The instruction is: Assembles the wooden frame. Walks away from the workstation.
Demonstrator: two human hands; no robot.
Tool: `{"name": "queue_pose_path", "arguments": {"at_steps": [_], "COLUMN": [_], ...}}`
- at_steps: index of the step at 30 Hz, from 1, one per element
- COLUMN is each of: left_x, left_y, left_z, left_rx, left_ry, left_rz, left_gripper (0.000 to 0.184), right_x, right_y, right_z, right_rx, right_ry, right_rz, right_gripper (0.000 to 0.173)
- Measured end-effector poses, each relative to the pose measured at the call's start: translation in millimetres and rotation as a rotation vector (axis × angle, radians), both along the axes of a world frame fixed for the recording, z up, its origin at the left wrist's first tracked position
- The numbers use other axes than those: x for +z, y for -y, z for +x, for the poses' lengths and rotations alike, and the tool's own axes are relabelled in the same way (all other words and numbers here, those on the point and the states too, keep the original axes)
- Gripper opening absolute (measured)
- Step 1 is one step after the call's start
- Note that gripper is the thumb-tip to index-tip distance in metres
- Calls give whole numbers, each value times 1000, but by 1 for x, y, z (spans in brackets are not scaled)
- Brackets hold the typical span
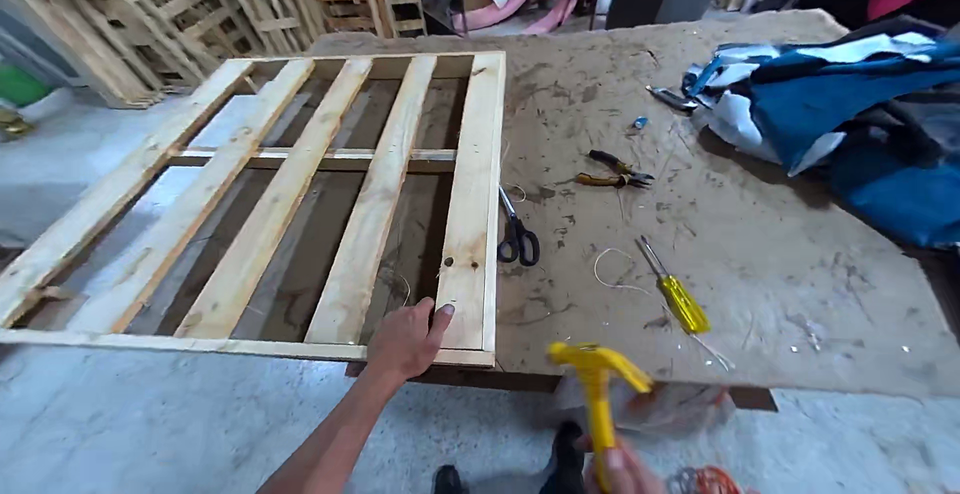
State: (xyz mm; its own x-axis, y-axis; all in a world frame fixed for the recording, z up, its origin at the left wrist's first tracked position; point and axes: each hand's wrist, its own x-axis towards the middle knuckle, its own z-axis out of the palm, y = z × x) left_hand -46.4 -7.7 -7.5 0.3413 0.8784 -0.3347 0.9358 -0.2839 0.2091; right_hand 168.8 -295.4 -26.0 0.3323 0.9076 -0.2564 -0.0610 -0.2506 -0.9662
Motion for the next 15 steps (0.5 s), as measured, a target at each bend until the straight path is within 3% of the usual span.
{"name": "queue_pose_path", "arguments": {"at_steps": [5,8,11,15], "left_x": [2,2,3,-1], "left_y": [1,1,-3,-1], "left_z": [1,-1,0,0], "left_rx": [5,-21,-31,-38], "left_ry": [-45,-53,-54,-47], "left_rz": [-20,-4,-9,2], "left_gripper": [65,66,67,67], "right_x": [-41,-42,-36,-50], "right_y": [-24,-38,-46,-53], "right_z": [-131,-148,-164,-178], "right_rx": [-362,-384,-550,-513], "right_ry": [127,100,56,97], "right_rz": [45,-98,28,-40], "right_gripper": [55,48,55,52]}}
